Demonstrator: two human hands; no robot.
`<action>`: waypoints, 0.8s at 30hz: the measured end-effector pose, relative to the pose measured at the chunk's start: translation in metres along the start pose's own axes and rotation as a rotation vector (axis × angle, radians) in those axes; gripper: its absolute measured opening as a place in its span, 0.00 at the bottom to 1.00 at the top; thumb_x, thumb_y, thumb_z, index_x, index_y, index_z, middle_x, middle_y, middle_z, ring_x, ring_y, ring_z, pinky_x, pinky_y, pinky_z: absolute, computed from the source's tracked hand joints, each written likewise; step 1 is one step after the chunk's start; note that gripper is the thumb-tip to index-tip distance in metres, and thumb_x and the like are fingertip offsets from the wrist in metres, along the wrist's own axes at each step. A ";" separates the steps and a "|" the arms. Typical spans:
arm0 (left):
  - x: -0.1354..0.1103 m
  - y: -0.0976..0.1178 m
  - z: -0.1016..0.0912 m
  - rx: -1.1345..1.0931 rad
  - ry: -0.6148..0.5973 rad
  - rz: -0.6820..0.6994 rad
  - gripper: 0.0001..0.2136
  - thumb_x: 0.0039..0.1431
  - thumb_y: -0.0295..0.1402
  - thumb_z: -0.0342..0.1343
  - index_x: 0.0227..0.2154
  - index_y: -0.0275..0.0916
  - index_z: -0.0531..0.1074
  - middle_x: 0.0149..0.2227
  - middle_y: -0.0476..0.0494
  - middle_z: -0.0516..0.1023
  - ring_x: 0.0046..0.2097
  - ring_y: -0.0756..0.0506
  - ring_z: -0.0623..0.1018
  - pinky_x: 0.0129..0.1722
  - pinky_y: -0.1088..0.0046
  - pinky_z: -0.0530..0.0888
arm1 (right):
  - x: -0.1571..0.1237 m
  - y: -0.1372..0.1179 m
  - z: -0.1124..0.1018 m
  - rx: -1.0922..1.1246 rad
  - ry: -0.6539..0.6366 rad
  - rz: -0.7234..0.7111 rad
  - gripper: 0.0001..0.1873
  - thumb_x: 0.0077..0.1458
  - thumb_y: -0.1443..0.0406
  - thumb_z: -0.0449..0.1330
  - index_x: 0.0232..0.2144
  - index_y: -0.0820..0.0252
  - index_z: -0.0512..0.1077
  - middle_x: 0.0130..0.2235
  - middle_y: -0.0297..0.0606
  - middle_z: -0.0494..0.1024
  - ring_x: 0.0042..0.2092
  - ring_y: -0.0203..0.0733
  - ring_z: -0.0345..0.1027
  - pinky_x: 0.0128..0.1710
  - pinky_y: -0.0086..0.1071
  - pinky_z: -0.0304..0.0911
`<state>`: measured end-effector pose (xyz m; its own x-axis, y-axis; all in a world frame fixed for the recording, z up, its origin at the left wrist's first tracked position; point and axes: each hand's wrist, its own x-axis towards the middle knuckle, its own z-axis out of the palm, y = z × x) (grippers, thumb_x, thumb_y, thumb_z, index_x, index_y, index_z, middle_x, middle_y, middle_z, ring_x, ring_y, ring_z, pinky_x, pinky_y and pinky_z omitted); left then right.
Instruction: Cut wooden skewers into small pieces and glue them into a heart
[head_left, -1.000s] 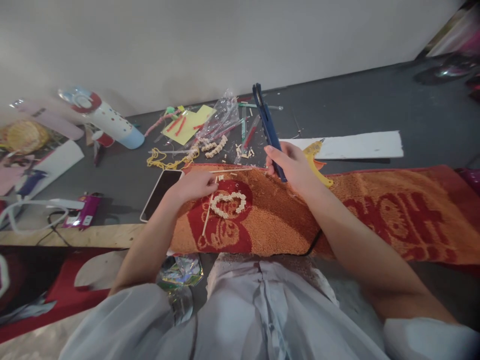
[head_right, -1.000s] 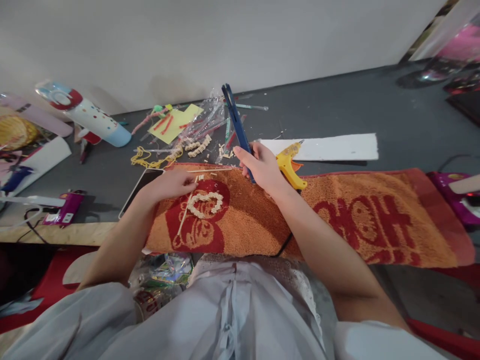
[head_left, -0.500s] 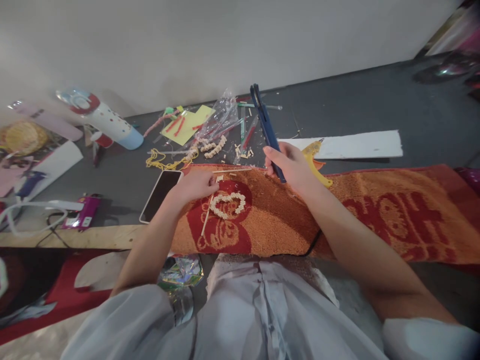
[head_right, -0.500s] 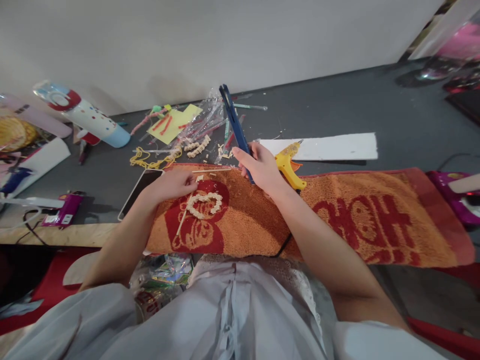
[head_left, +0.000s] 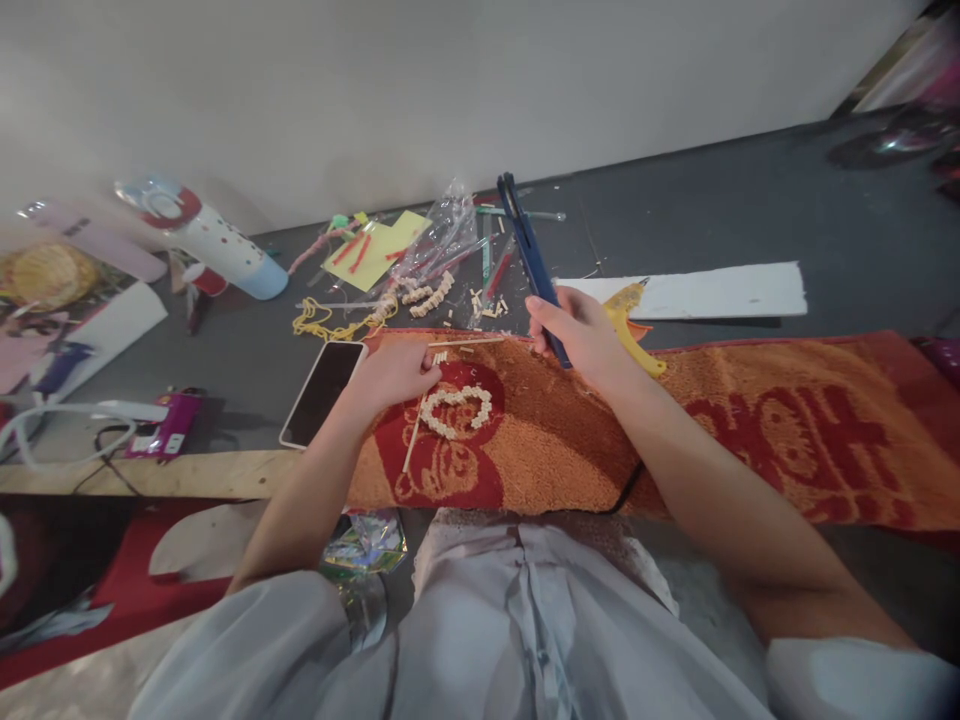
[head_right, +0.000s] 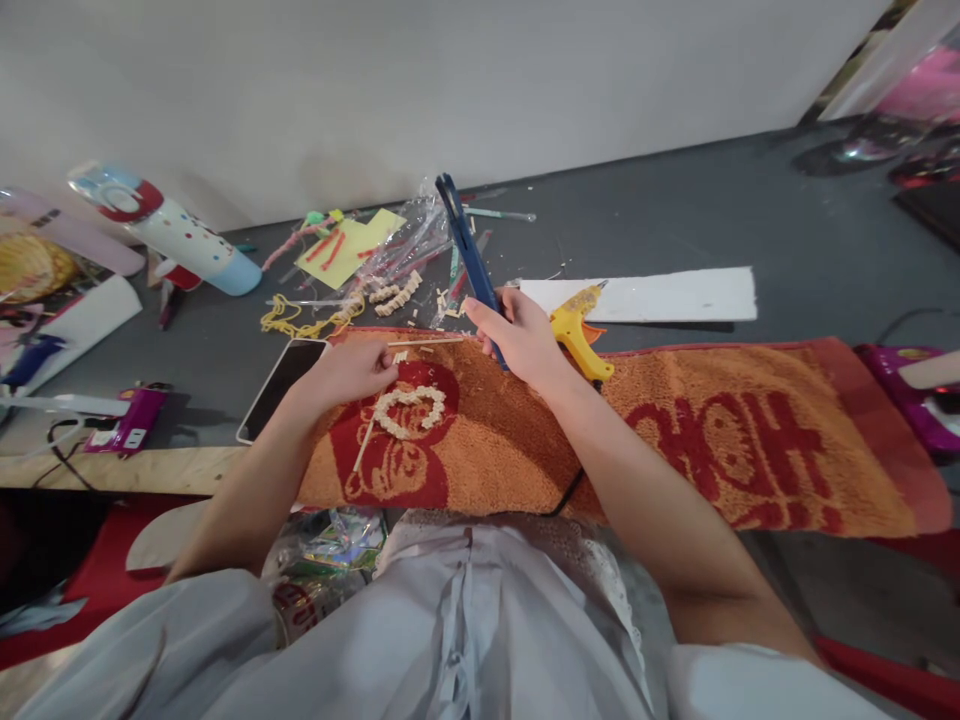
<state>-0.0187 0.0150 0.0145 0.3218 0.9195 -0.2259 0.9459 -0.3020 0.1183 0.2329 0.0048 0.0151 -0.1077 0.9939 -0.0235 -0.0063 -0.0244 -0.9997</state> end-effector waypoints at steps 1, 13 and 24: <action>0.000 0.000 0.001 -0.001 0.010 0.003 0.06 0.51 0.34 0.50 0.22 0.40 0.64 0.23 0.45 0.71 0.25 0.47 0.67 0.25 0.70 0.55 | 0.000 0.000 0.000 -0.007 0.001 0.001 0.22 0.51 0.47 0.62 0.23 0.54 0.60 0.21 0.30 0.67 0.22 0.31 0.60 0.24 0.30 0.61; -0.006 -0.002 -0.029 -0.152 0.137 -0.048 0.05 0.53 0.35 0.49 0.27 0.40 0.64 0.26 0.47 0.72 0.28 0.48 0.70 0.28 0.73 0.60 | 0.001 0.002 0.000 -0.022 -0.078 0.005 0.21 0.52 0.48 0.61 0.23 0.55 0.60 0.22 0.30 0.67 0.23 0.32 0.61 0.25 0.31 0.60; 0.012 -0.004 -0.019 -0.641 0.714 -0.025 0.04 0.56 0.34 0.50 0.29 0.41 0.61 0.25 0.51 0.68 0.27 0.52 0.69 0.29 0.76 0.66 | -0.005 0.010 0.006 -0.371 -0.294 -0.017 0.22 0.52 0.47 0.58 0.40 0.58 0.69 0.37 0.39 0.76 0.36 0.43 0.68 0.36 0.37 0.61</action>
<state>-0.0196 0.0317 0.0297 0.0004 0.9241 0.3821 0.6819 -0.2798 0.6758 0.2277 -0.0008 0.0048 -0.3879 0.9199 -0.0568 0.3393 0.0852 -0.9368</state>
